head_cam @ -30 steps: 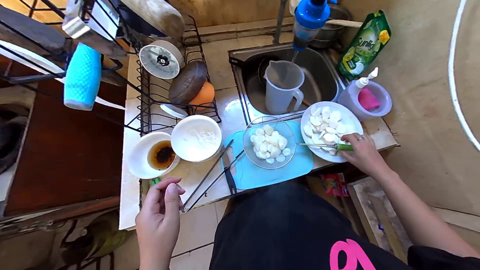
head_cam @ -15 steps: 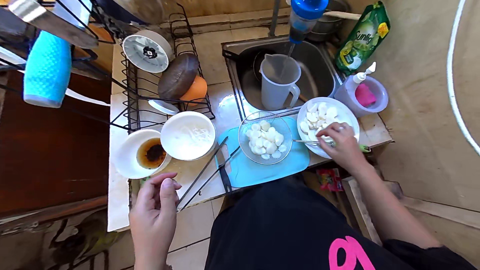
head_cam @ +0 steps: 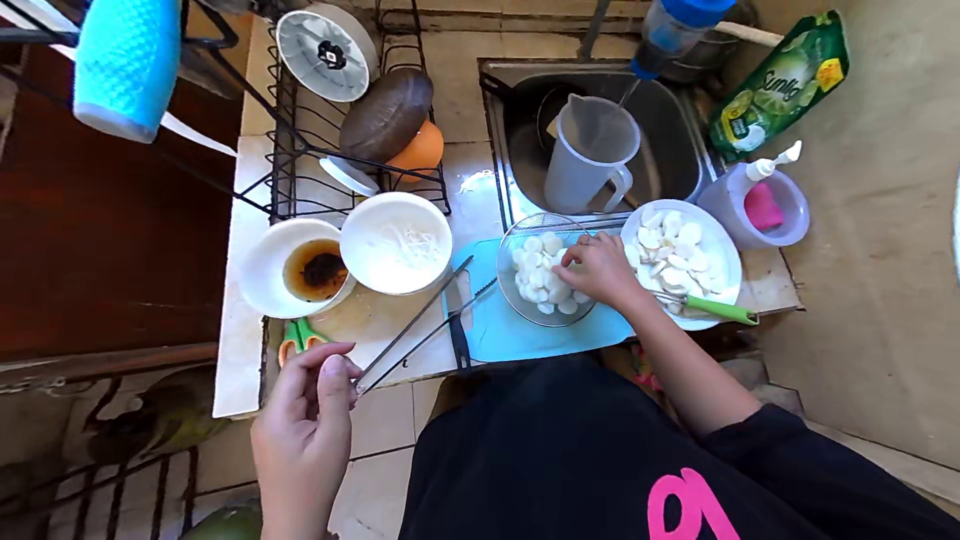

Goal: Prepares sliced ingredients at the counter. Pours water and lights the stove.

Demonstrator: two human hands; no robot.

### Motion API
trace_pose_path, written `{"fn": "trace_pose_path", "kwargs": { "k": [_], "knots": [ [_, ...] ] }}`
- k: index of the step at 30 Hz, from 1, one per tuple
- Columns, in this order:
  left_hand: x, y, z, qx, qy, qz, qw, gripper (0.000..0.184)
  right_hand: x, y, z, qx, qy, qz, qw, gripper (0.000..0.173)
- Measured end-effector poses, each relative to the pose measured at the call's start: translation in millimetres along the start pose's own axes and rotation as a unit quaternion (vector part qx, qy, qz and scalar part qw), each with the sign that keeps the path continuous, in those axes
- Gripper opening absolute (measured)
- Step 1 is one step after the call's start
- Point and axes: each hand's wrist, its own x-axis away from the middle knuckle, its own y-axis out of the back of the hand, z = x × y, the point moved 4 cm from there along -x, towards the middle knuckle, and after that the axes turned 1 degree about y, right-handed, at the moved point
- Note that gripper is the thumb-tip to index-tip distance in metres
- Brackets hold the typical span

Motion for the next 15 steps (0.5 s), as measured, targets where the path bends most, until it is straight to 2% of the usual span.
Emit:
{"fn": "trace_pose_path", "kwargs": {
  "k": [3,6,10,15],
  "knots": [
    [2,2,2,0.0,0.001,-0.004,1.0,0.038,-3,1,1,0.014,-0.011,0.002,1.0,0.036],
    [1,3,2,0.003,-0.001,-0.006,1.0,0.037,-5,5,1,0.023,-0.024,0.014,0.999,0.029],
    [-2,4,2,0.002,-0.003,-0.008,1.0,0.038,0,16,-11,-0.003,-0.032,-0.012,0.999,0.022],
    [-5,1,0,0.007,-0.001,-0.004,1.0,0.036,12,26,-24,-0.053,0.013,-0.063,0.997,0.016]
  ]
}}
